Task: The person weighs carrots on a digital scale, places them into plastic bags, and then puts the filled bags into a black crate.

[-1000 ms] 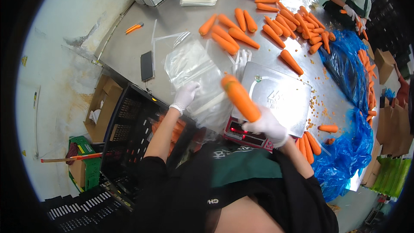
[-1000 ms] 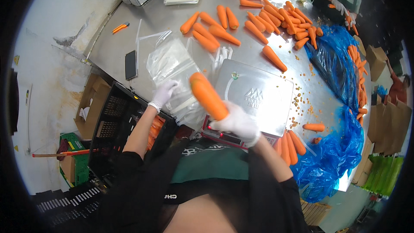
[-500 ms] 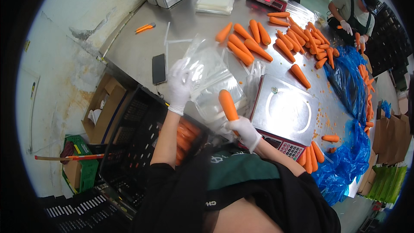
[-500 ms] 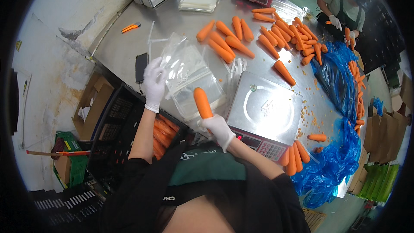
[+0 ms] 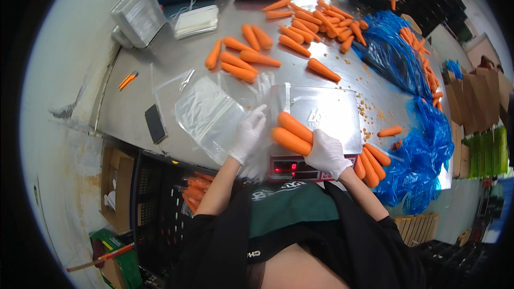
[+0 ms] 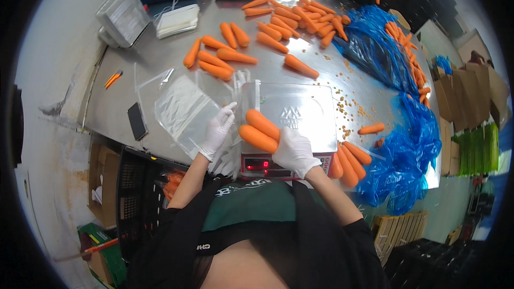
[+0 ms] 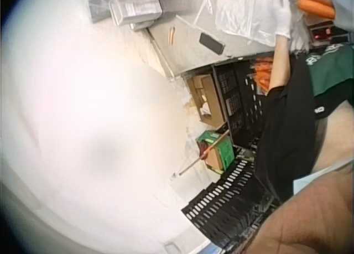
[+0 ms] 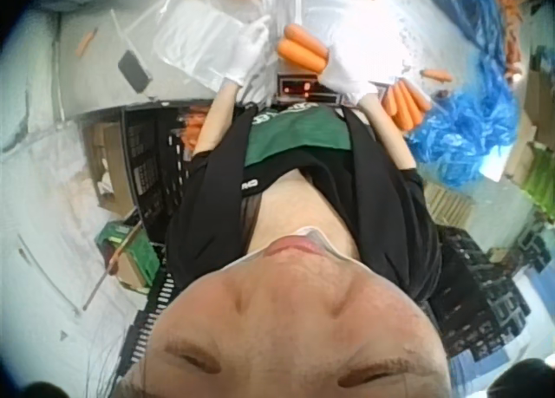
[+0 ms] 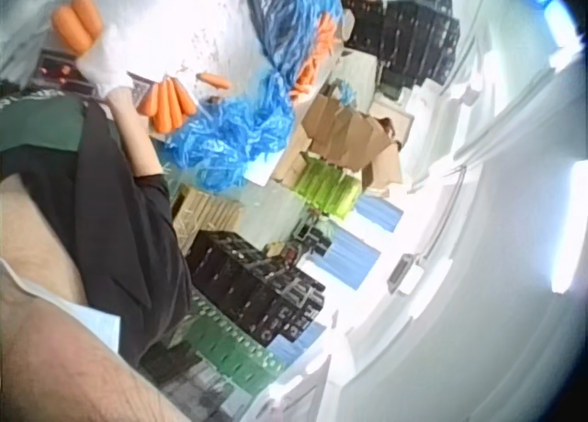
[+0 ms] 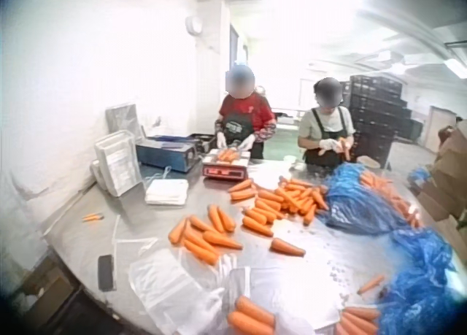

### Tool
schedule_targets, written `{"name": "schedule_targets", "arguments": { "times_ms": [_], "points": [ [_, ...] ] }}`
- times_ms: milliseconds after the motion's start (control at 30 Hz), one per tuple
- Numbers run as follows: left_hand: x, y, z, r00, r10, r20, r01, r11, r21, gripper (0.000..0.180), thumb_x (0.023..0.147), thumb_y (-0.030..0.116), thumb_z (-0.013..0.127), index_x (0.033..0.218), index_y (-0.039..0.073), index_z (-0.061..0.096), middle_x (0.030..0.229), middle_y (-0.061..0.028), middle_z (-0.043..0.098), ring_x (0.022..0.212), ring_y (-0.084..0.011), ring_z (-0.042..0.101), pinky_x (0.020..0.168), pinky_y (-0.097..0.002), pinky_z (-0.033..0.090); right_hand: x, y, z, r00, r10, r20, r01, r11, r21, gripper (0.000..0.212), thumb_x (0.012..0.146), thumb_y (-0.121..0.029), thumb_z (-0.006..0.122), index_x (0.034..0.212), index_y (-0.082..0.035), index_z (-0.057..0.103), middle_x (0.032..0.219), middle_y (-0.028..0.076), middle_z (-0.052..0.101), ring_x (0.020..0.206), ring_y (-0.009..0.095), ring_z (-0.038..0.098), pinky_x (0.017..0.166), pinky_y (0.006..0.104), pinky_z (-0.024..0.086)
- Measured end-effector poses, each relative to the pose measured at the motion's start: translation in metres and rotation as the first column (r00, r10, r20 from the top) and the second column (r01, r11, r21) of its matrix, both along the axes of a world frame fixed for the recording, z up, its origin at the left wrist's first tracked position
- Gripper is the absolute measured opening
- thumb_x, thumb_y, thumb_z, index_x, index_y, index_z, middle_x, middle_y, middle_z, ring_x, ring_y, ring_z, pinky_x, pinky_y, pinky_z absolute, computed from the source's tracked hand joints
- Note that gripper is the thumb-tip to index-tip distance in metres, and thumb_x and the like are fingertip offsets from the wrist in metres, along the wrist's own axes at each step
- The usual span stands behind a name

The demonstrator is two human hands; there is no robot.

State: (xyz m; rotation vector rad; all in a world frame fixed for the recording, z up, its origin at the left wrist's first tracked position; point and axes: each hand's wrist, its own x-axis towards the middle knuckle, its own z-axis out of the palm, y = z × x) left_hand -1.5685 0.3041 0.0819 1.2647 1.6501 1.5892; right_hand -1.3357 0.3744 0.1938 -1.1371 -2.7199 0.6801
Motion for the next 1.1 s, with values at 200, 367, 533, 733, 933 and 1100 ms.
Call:
{"name": "schedule_targets", "arguments": {
  "times_ms": [200, 367, 533, 733, 933, 1100],
  "points": [
    [0.033, 0.031, 0.107, 0.825, 0.048, -0.563, 0.101, 0.968, 0.23, 0.008, 0.091, 0.007, 0.057, 0.098, 0.003, 0.056, 0.123, -0.0148, 0.062, 0.121, -0.033, 0.054, 0.109, -0.0418, 0.033, 0.029, 0.002, 0.021, 0.974, -0.106, -0.2, 0.136, 0.98, 0.145, 0.024, 0.07, -0.008, 0.066, 0.087, -0.001, 0.051, 0.073, 0.02, 0.058, 0.068, 0.04, 0.06, 0.061, 0.0476, 0.047],
    [0.042, 0.054, 0.046, 0.794, -0.337, -0.505, 0.352, 0.933, -0.069, 0.012, 0.089, 0.006, 0.057, 0.101, 0.004, 0.057, 0.124, -0.0113, 0.062, 0.121, -0.028, 0.054, 0.112, -0.0467, 0.026, 0.069, 0.019, 0.019, 0.99, -0.05, -0.134, 0.066, 0.992, 0.111, 0.025, 0.07, -0.009, 0.068, 0.088, -0.001, 0.052, 0.077, 0.021, 0.059, 0.071, 0.039, 0.061, 0.063, 0.047, 0.048],
    [0.063, 0.063, 0.053, 0.779, -0.552, -0.296, 0.47, 0.827, -0.307, 0.015, 0.09, 0.007, 0.055, 0.104, 0.004, 0.057, 0.127, -0.0103, 0.06, 0.12, -0.027, 0.054, 0.114, -0.0448, 0.024, 0.099, 0.02, 0.01, 0.998, -0.032, -0.057, 0.028, 0.997, -0.07, 0.028, 0.071, -0.013, 0.068, 0.092, 0.0, 0.055, 0.079, 0.022, 0.062, 0.074, 0.04, 0.063, 0.067, 0.0459, 0.05],
    [0.102, 0.064, 0.067, 0.924, -0.322, -0.207, 0.32, 0.946, -0.041, 0.024, 0.089, 0.011, 0.057, 0.112, 0.005, 0.061, 0.119, -0.0105, 0.063, 0.111, -0.0309, 0.058, 0.109, -0.0428, 0.031, 0.091, 0.015, -0.013, 0.953, -0.298, -0.051, 0.3, 0.954, 0.025, 0.023, 0.07, -0.009, 0.065, 0.084, 0.005, 0.056, 0.075, 0.023, 0.061, 0.07, 0.042, 0.062, 0.064, 0.0475, 0.05],
    [0.144, 0.045, 0.114, 0.596, -0.167, -0.785, 0.316, 0.948, 0.038, 0.036, 0.084, 0.0, 0.059, 0.12, 0.005, 0.056, 0.126, -0.0156, 0.059, 0.123, -0.0307, 0.053, 0.109, -0.0489, 0.03, 0.055, 0.01, -0.018, 0.888, -0.405, -0.219, 0.365, 0.909, -0.2, 0.035, 0.073, -0.023, 0.072, 0.09, 0.004, 0.059, 0.082, 0.025, 0.064, 0.076, 0.042, 0.065, 0.068, 0.0462, 0.052],
    [0.16, 0.015, 0.066, 0.96, 0.062, 0.272, -0.074, 0.997, 0.034, 0.061, 0.088, -0.006, 0.052, 0.145, 0.007, 0.036, 0.13, -0.0157, 0.055, 0.115, -0.0252, 0.058, 0.098, -0.038, 0.045, 0.045, 0.019, -0.002, 0.816, -0.518, -0.258, 0.38, 0.816, -0.436, 0.052, 0.073, -0.031, 0.073, 0.101, 0.009, 0.057, 0.091, 0.029, 0.064, 0.085, 0.041, 0.065, 0.074, 0.0431, 0.052]
  ]
}}
